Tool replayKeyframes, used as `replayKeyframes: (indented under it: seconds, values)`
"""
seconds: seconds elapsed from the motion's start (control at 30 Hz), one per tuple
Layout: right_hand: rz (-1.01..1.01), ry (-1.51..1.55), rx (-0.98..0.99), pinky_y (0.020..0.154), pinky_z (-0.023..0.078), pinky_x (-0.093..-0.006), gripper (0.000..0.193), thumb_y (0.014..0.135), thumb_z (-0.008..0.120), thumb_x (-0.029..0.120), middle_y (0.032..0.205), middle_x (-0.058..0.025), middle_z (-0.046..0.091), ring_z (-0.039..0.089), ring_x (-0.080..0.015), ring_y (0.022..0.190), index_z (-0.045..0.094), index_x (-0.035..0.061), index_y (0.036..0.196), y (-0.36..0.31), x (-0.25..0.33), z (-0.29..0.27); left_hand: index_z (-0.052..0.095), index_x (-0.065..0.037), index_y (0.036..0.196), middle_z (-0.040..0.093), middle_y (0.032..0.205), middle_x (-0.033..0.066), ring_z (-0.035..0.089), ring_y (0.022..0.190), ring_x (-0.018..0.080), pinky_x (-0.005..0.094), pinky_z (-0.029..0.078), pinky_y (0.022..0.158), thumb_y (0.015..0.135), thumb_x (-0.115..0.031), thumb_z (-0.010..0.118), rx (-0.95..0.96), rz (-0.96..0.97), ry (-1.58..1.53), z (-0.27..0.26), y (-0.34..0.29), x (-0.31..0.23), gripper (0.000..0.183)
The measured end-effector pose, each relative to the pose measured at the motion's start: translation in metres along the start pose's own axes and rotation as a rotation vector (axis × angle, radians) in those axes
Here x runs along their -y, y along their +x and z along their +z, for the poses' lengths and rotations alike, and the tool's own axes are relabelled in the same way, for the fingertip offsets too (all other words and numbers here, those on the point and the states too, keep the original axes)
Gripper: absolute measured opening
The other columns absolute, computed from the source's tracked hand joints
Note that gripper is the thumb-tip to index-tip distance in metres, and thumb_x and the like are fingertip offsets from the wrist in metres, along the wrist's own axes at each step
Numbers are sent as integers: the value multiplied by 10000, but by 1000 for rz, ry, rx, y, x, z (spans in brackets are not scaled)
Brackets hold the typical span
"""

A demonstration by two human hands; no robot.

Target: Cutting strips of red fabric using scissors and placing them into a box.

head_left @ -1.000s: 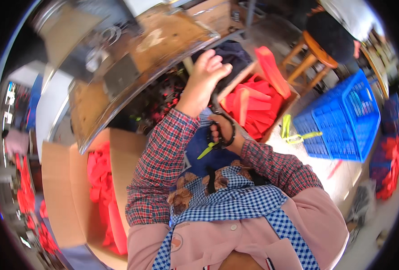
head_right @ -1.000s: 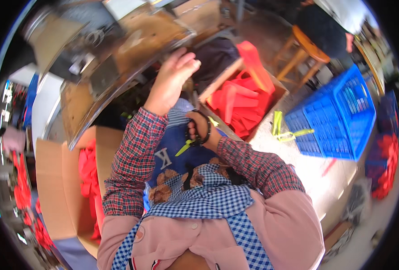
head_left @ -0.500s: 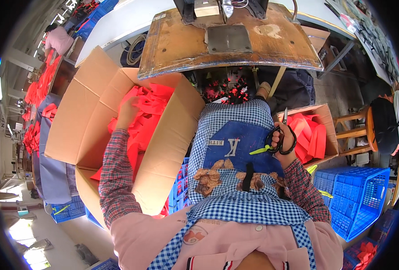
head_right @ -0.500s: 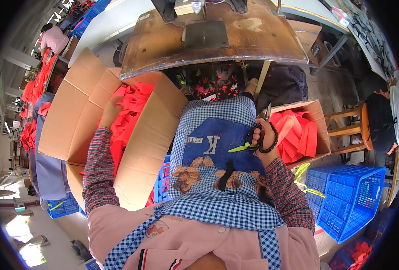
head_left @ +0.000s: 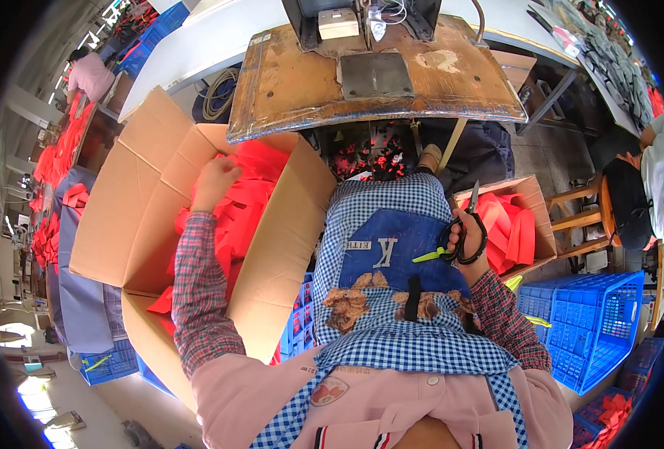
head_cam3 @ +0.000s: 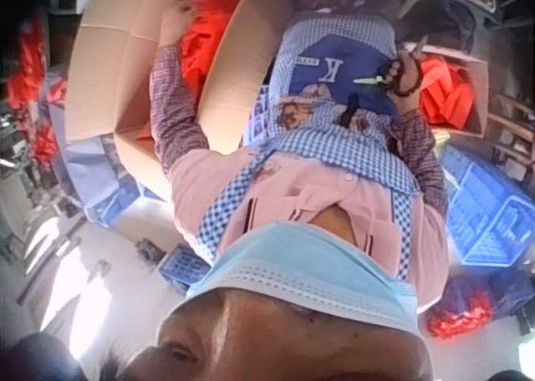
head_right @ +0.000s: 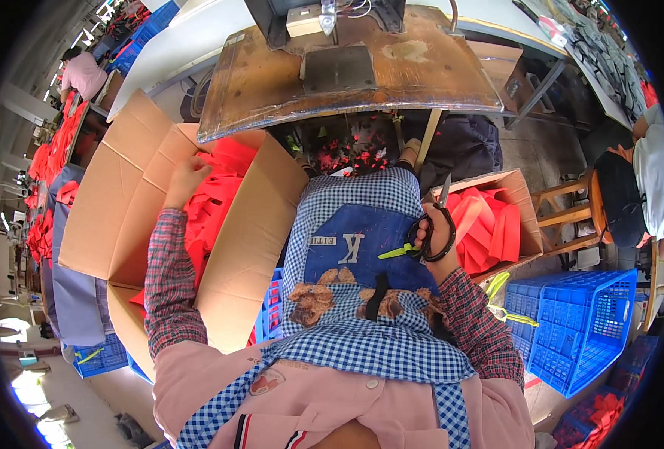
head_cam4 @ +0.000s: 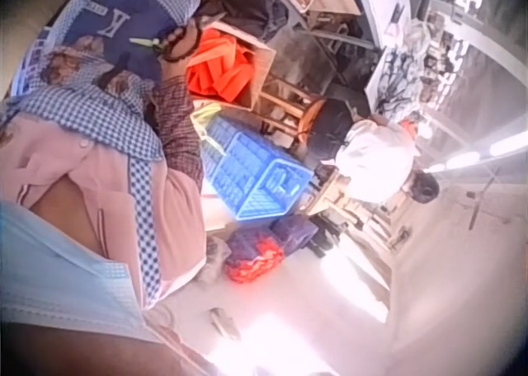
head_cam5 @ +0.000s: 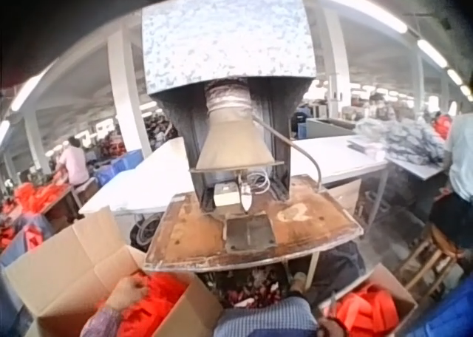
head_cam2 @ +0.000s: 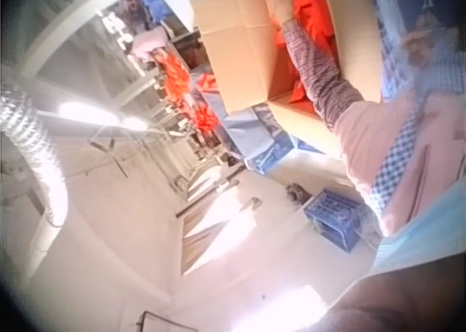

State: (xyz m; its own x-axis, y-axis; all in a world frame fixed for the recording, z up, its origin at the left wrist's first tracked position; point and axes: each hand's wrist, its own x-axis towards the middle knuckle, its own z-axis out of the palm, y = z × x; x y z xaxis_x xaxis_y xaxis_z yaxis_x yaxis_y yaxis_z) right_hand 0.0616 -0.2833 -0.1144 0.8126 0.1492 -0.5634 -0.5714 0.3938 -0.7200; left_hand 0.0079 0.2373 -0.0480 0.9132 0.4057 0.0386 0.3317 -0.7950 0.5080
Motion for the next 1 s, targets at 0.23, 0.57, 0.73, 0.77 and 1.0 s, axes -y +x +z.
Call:
replayKeyframes:
  seconds: [0.23, 0.57, 0.73, 0.77, 1.0]
  values:
    - [-496, -302, 282, 641, 445, -214, 310, 922, 615, 96, 835, 8, 521, 542, -79, 723, 484, 53, 1199, -21, 9, 55, 606, -1, 860, 622, 775, -8, 543, 683, 29, 203, 433, 587, 865, -84, 615, 212, 98, -650, -57, -49, -180, 83]
    - [-695, -319, 528, 786, 473, -231, 446, 857, 679, 63, 998, -22, 608, 573, -80, 885, 473, 40, 1252, -43, 30, 99, 578, 6, 939, 627, 819, 11, 587, 749, 49, 199, 470, 641, 880, -126, 647, 696, 320, -726, 33, -54, -282, 160]
    - [-539, -123, 424, 778, 505, -252, 351, 876, 645, 42, 1018, -42, 654, 613, -94, 897, 525, 15, 1205, -33, 38, 92, 481, 40, 1288, 593, 1204, 98, 589, 1069, 155, 292, 479, 915, 820, -217, 762, 412, 434, -736, 78, -81, -275, 604]
    - [-538, -120, 416, 778, 505, -252, 351, 876, 645, 42, 1018, -42, 654, 613, -94, 897, 525, 15, 1205, -34, 41, 93, 481, 40, 1288, 593, 1204, 98, 589, 1069, 155, 292, 479, 915, 820, -217, 762, 421, 436, -737, 80, -81, -274, 604]
    - [-535, -87, 398, 744, 488, -235, 347, 871, 689, 89, 963, -20, 633, 594, -79, 835, 541, 30, 1179, -23, 34, 90, 599, 25, 1158, 663, 1076, 74, 628, 969, 123, 266, 492, 875, 837, -119, 729, 766, -2, -1010, 79, -77, -256, 375]
